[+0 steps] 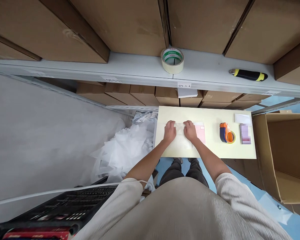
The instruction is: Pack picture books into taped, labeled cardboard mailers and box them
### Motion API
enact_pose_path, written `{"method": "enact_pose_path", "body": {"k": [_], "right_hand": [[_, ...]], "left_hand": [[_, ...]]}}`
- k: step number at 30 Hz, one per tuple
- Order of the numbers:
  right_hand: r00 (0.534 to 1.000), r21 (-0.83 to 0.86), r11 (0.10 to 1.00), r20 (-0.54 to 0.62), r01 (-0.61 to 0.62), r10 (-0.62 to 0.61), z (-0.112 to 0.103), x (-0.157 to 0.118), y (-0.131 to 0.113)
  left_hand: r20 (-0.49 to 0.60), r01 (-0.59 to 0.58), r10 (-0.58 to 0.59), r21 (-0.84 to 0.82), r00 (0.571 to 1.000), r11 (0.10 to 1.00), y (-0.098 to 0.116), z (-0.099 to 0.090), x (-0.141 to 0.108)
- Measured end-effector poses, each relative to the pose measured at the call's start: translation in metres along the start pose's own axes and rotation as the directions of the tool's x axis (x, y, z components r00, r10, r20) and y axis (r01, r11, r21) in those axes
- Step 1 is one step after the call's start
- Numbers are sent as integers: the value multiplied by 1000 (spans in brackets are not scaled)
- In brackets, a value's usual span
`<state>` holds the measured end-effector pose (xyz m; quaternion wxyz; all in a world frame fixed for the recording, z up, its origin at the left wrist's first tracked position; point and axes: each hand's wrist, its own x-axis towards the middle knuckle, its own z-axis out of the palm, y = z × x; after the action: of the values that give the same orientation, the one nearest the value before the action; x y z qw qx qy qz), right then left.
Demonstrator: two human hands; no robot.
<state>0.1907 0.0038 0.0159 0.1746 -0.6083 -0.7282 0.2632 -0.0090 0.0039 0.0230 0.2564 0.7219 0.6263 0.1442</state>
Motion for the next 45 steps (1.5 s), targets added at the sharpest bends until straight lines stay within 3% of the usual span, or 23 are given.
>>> {"method": "enact_pose_path", "body": {"k": [4, 9, 18, 25, 36, 45], "right_hand": [[992, -168, 982, 109, 81, -63, 1, -31, -3], [974, -292, 945, 212, 146, -84, 14, -44, 0], [993, -380, 923, 117, 63, -19, 21, -57, 5], [999, -300, 954, 40, 5, 7, 21, -63, 7], [998, -264, 963, 0, -58, 60, 21, -65, 5], [999, -255, 966, 2, -51, 54, 21, -66, 7]], "left_hand": [[120, -150, 136, 124, 983, 981, -2, 2, -31], [175, -141, 107, 193, 979, 971, -8, 16, -46], [149, -27, -3, 197, 989, 980, -11, 22, -51], [99, -11, -6, 172, 995, 985, -8, 19, -56], [26, 95, -101, 160, 995, 983, -10, 22, -60], [35, 90, -96, 143, 995, 986, -23, 15, -61]]}}
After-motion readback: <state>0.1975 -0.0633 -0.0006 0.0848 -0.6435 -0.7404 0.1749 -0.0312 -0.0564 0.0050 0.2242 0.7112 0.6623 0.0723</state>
